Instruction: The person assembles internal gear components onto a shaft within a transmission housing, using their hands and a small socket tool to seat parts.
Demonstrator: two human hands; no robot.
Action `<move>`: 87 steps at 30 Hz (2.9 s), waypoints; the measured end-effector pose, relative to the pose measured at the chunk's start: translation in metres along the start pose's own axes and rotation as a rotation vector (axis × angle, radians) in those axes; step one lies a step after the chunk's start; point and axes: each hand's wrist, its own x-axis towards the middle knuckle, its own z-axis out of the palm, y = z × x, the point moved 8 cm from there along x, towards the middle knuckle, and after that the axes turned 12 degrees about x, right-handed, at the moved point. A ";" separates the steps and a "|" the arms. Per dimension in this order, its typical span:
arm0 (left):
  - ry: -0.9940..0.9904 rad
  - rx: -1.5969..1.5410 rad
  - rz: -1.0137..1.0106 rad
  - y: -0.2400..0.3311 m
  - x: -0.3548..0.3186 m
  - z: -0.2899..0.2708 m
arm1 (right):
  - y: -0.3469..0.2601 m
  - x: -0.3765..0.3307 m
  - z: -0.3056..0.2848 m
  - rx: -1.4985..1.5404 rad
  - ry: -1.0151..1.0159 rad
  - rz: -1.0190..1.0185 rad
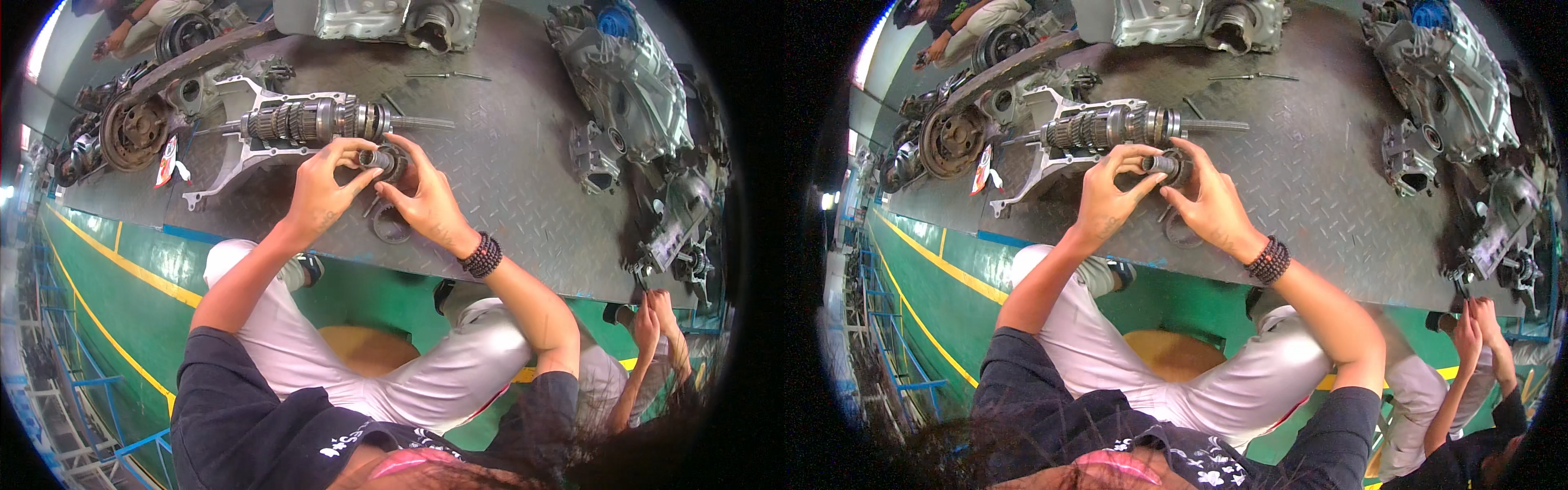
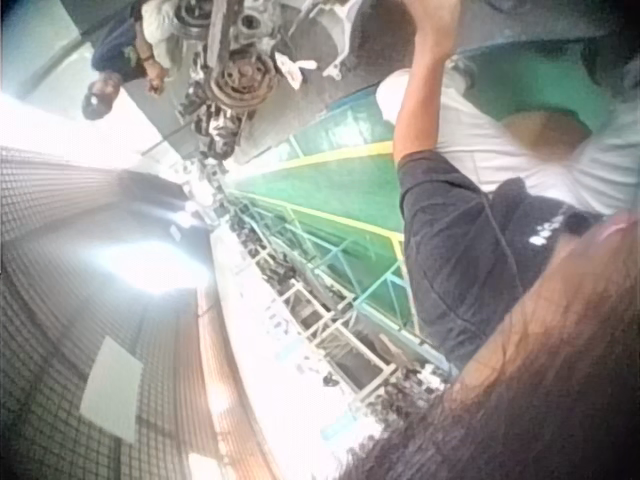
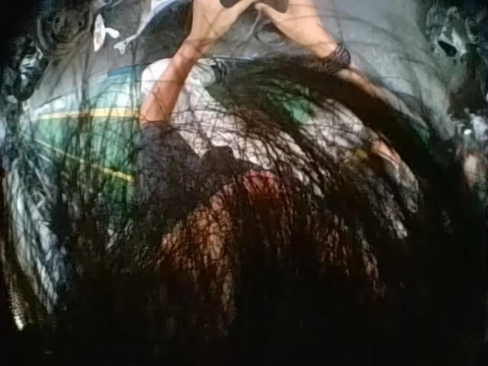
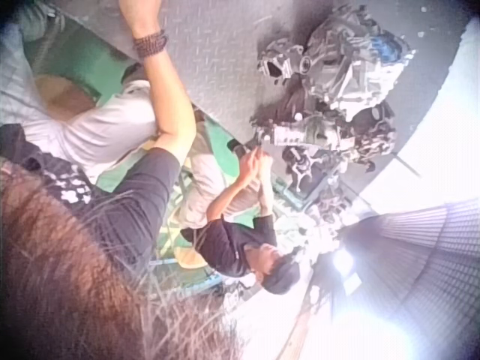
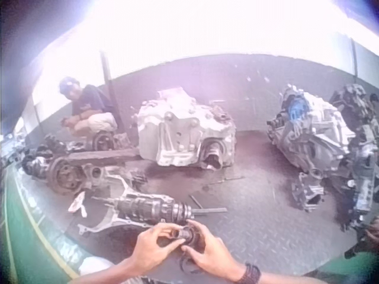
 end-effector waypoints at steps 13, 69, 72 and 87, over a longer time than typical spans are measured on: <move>-0.164 -0.405 -0.246 -0.029 0.005 0.016 | -0.010 -0.001 -0.001 -0.008 0.018 -0.115; -0.131 -0.666 -0.267 -0.009 -0.019 0.006 | -0.088 -0.010 0.034 -0.401 -0.128 -0.621; -0.162 -0.686 -0.282 -0.007 -0.023 0.010 | -0.081 -0.011 0.029 -0.380 -0.085 -0.558; -0.364 -0.247 -0.258 0.004 -0.039 0.014 | -0.071 -0.019 0.021 -0.416 -0.214 -0.471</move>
